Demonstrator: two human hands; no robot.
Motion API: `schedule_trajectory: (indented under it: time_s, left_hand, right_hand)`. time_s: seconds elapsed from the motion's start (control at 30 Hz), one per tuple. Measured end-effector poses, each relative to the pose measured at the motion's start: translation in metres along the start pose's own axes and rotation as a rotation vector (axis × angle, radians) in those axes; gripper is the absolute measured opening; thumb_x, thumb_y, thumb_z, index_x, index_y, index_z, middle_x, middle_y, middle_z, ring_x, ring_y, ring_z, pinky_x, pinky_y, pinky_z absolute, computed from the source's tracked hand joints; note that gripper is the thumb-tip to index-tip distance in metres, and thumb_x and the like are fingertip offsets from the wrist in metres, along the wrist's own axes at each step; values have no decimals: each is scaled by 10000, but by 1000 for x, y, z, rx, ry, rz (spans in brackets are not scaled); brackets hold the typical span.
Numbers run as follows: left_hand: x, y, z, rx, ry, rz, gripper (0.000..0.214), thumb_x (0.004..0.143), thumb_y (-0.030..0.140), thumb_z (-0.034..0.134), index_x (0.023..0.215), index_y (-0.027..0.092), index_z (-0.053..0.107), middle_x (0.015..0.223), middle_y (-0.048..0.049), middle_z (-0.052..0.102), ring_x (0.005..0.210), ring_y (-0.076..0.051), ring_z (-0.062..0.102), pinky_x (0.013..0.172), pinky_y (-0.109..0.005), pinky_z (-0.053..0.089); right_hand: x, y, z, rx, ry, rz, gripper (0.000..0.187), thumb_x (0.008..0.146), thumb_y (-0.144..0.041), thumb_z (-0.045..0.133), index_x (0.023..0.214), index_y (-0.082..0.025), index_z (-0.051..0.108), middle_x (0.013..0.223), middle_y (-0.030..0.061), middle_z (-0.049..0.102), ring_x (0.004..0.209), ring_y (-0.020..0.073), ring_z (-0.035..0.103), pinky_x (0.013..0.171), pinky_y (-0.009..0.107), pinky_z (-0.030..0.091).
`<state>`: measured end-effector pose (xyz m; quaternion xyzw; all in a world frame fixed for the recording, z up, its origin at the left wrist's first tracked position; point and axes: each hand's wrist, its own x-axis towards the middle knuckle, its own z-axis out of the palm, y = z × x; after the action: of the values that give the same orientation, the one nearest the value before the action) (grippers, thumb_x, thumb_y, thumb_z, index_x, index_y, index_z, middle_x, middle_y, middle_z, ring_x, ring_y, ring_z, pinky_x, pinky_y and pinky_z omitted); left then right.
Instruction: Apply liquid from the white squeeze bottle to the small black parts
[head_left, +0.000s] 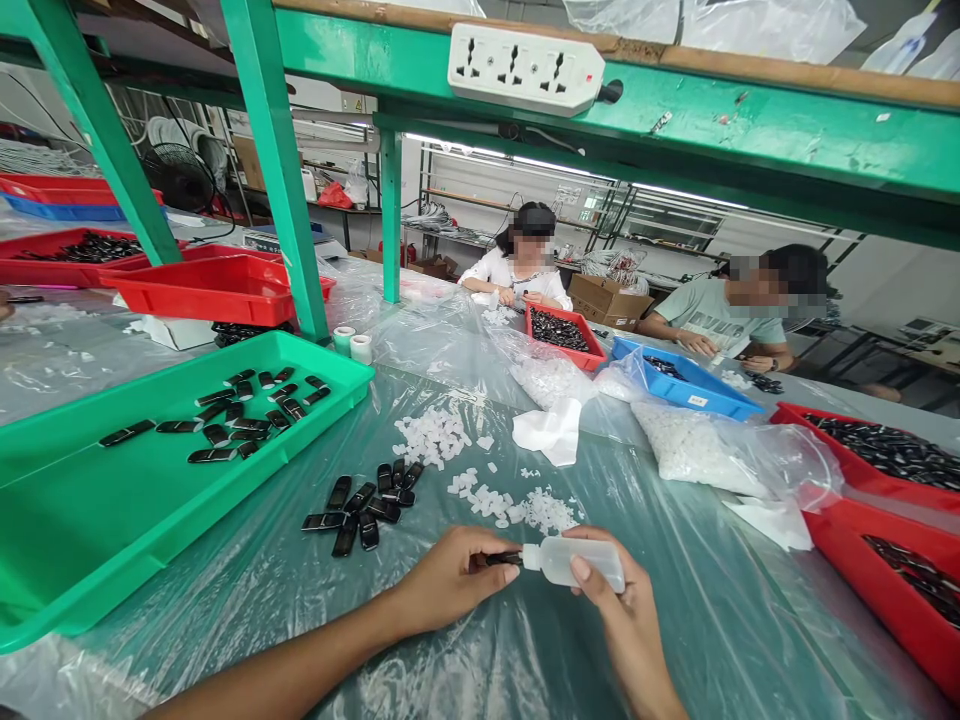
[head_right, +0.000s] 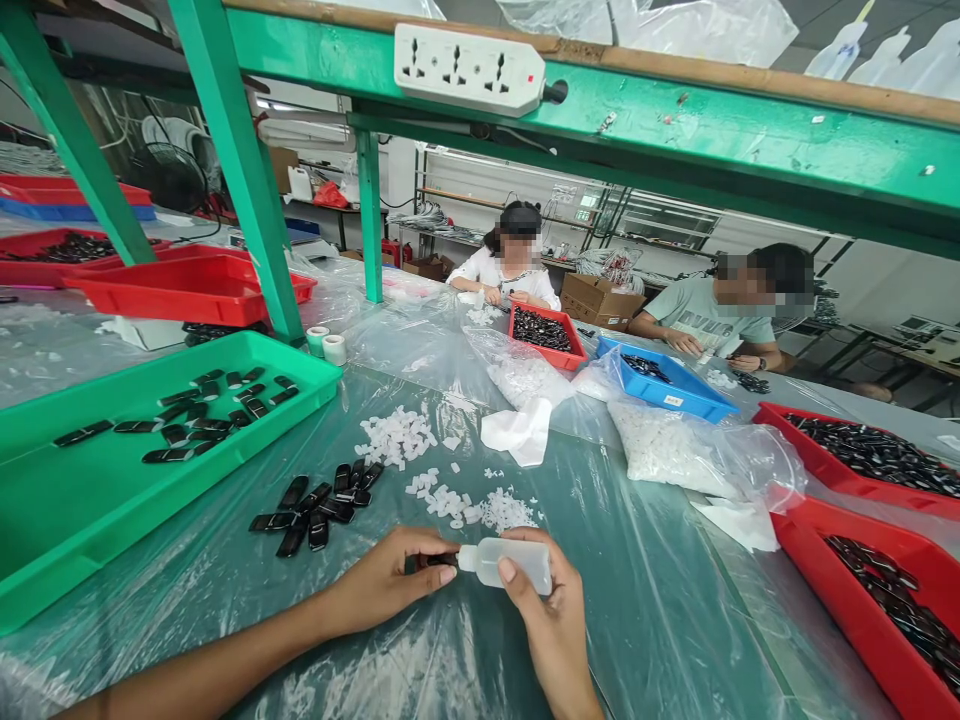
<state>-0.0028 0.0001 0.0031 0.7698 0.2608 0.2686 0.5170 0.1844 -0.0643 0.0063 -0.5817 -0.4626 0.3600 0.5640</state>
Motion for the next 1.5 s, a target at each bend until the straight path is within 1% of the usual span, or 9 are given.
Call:
schedule_trajectory:
  time_s: [0.27,0.43,0.63,0.73,0.83,1.03,1.23,1.37,1.5]
  left_hand:
    - [2,-2,1,-180,-30,-68,408,847,478,485,952,138,685,682,-32,599,530,-109,456,492,-195,340]
    - [3,-4,0,-359,-47,-125,368,810,442,561,932,117,684,876,-91,670,708,-168,576,656,-249,445]
    - [3,-3,-1,-364,-41,-120,358,805,395,590,1034,132,671,973,-106,669,790,-207,594,674,-264,448]
    - [2,-4,-1,-351,-32,-98,356,812,368,589,1090,153,649,1011,-108,663,861,-236,598,707,-278,459]
    - [1,-6,-1,-334,-21,-75,324,819,340,586,1087,171,653,1031,-105,659,906,-249,598,736,-286,465]
    - [1,-11,0,-310,-12,-79,279,819,296,593,1060,176,666,1049,-98,656,905,-232,599,741,-271,460]
    - [1,-13,1,-309,-14,-77,274,822,291,587,1061,181,665,1033,-88,660,868,-214,603,711,-254,457]
    - [-1,-12,3,-287,5,-88,291,812,283,598,1082,191,654,1020,-82,671,861,-219,611,701,-256,466]
    - [0,-10,3,-220,108,-85,296,799,279,611,1083,204,654,1009,-76,674,873,-221,608,711,-263,476]
  right_hand:
    - [0,6,-5,75,-36,40,256,722,-423,639,844,-200,611,693,-4,583,607,130,463,555,215,373]
    - [3,11,-1,442,-48,183,253,789,-426,565,898,-207,628,628,-14,586,584,127,492,607,242,435]
    - [11,11,-4,740,-11,227,203,797,-398,572,832,-217,658,680,5,642,706,158,583,749,330,495]
    - [16,13,-9,717,20,192,188,775,-377,606,819,-203,663,798,22,668,861,176,586,904,366,431]
    - [22,16,-16,602,79,146,246,743,-328,652,972,-244,620,954,-4,654,1015,174,538,994,355,336]
    - [35,24,-30,149,260,96,450,656,-369,712,1043,-220,537,1081,45,612,1051,236,504,925,374,360]
    - [48,37,-44,21,302,86,499,597,-351,752,1005,-215,499,1012,49,638,975,243,548,889,388,379]
    - [45,30,-39,71,241,89,472,647,-369,718,1050,-234,512,1021,34,642,995,219,541,853,323,404]
    - [30,19,-26,206,-3,97,370,743,-374,644,1075,-242,547,893,1,635,799,149,549,740,245,417]
